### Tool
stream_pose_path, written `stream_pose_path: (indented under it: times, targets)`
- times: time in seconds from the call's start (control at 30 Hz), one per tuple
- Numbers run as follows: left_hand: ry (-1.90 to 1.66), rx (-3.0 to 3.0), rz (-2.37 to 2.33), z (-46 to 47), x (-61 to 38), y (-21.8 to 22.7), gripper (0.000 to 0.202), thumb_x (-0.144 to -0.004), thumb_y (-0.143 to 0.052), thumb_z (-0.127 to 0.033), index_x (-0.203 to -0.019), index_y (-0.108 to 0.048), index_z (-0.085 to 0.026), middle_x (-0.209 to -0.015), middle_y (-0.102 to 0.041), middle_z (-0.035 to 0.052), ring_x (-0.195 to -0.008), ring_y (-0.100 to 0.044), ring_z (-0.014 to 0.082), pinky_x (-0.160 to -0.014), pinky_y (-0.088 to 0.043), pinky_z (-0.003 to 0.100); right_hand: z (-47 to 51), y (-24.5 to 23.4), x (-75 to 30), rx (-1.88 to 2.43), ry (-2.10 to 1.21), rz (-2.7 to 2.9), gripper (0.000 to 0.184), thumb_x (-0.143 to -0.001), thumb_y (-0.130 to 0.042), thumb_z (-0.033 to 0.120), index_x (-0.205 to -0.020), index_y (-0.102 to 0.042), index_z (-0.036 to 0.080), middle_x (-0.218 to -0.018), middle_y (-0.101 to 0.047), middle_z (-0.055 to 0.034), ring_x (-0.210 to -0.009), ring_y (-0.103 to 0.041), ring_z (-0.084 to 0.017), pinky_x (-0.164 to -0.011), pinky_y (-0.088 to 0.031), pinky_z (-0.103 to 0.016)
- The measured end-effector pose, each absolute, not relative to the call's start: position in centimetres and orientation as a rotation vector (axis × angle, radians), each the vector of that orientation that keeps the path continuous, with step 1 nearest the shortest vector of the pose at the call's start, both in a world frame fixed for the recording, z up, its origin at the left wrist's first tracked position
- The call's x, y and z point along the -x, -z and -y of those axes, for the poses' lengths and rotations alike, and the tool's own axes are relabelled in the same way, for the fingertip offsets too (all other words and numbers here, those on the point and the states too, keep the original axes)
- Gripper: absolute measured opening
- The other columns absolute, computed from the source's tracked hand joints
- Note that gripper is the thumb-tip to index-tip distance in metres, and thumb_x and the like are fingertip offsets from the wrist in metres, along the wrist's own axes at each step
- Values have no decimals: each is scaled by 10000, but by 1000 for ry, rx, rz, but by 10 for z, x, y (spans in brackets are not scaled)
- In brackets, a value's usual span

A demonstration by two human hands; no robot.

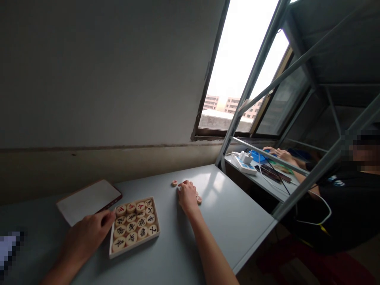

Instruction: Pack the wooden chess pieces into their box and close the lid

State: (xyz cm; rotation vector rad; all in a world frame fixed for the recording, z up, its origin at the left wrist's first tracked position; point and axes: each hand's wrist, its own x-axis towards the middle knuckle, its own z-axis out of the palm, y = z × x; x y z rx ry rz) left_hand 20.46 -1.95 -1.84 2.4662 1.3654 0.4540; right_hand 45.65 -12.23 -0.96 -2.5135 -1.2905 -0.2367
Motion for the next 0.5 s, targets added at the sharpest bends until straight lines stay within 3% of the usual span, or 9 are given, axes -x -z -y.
stream_pose_path:
  times: [0.17, 0.37, 0.5]
  targets:
    - [-280, -2586, -1346, 22, -206, 16, 321, -759, -338, -349, -745, -627, -211, -774, -653, 62, -798, -587, 257, -632, -398, 310, 129, 7, -469, 2363, 20, 1200, 247, -673, -566, 167, -908, -628, 206, -994, -536, -76, -915, -487, -206, -747, -361, -299]
    - [-160, -2579, -1281, 24, -205, 11, 319, -732, -355, -326, -738, -657, -222, -866, -656, 47, -858, -581, 250, -704, -405, 321, 143, 2, -484, 2278, -163, 1226, 120, -666, -576, 197, -750, -655, 164, -823, -570, -39, -545, -506, -79, -488, -366, -195]
    - [-210, -2545, -1287, 24, -203, 13, 313, -709, -372, -338, -722, -663, -224, -847, -662, 44, -832, -588, 242, -673, -408, 309, 139, 6, -478, 2286, -105, 1180, 136, -676, -566, 201, -785, -639, 163, -847, -564, -45, -600, -520, -93, -512, -367, -199]
